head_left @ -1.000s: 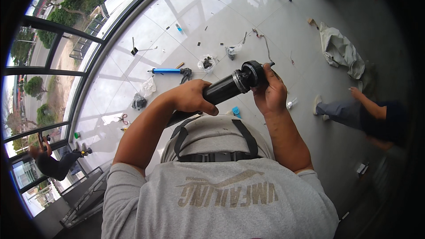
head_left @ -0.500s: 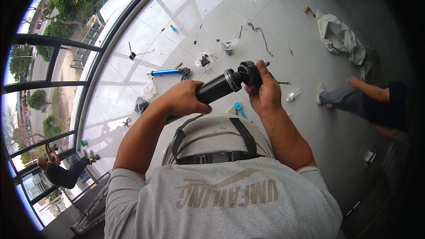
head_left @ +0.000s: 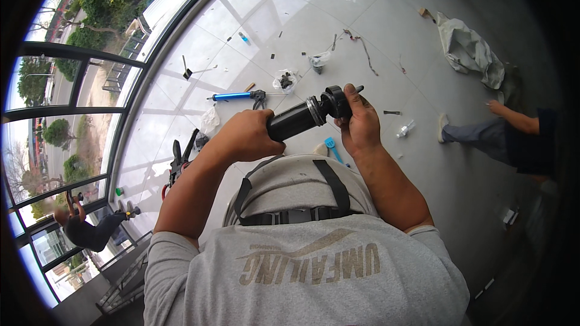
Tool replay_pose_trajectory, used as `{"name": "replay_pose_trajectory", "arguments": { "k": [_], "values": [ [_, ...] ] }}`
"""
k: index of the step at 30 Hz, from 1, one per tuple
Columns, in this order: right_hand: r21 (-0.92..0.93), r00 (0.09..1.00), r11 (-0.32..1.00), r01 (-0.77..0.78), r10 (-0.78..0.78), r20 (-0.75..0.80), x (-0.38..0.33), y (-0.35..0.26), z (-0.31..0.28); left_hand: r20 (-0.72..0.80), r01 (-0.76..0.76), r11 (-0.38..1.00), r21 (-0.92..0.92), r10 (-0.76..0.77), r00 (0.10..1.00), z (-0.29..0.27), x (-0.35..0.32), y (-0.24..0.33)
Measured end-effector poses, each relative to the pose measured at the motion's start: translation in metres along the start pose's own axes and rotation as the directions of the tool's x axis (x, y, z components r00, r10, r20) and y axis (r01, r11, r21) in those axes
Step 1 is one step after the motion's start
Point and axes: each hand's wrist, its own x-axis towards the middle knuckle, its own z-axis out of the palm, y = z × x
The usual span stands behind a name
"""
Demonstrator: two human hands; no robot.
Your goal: The person prepares a caulking gun by removing the nozzle cap, inserting a sealant cartridge, cutting the tip, and attaching a nozzle. They then apply sealant along the bottom edge of a window frame.
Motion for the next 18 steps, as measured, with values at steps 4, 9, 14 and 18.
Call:
{"name": "replay_pose_trajectory", "arguments": {
  "k": [4, 9, 14, 18],
  "values": [
    [-0.116, 0.993, 0.987, 0.115, -0.114, 0.013, -0.005, 0.006, 0.0, -0.023, 0.01, 1.0, 0.012, -0.01, 1.0, 0.003, -0.007, -0.001],
    [-0.33, 0.954, 0.896, 0.296, -0.291, 0.066, -0.015, 0.012, 0.006, -0.015, 0.026, 1.0, -0.014, -0.026, 1.0, 0.004, -0.014, 0.0],
    [-0.296, 0.959, 0.912, 0.283, -0.265, 0.102, -0.018, 0.018, 0.004, 0.007, 0.033, 0.998, -0.044, -0.033, 0.999, 0.007, -0.021, -0.004],
    [-0.343, 0.961, 0.898, 0.277, -0.25, 0.121, -0.016, 0.02, -0.005, 0.02, 0.029, 0.997, -0.069, -0.027, 0.999, 0.009, -0.025, -0.006]
  ]
}}
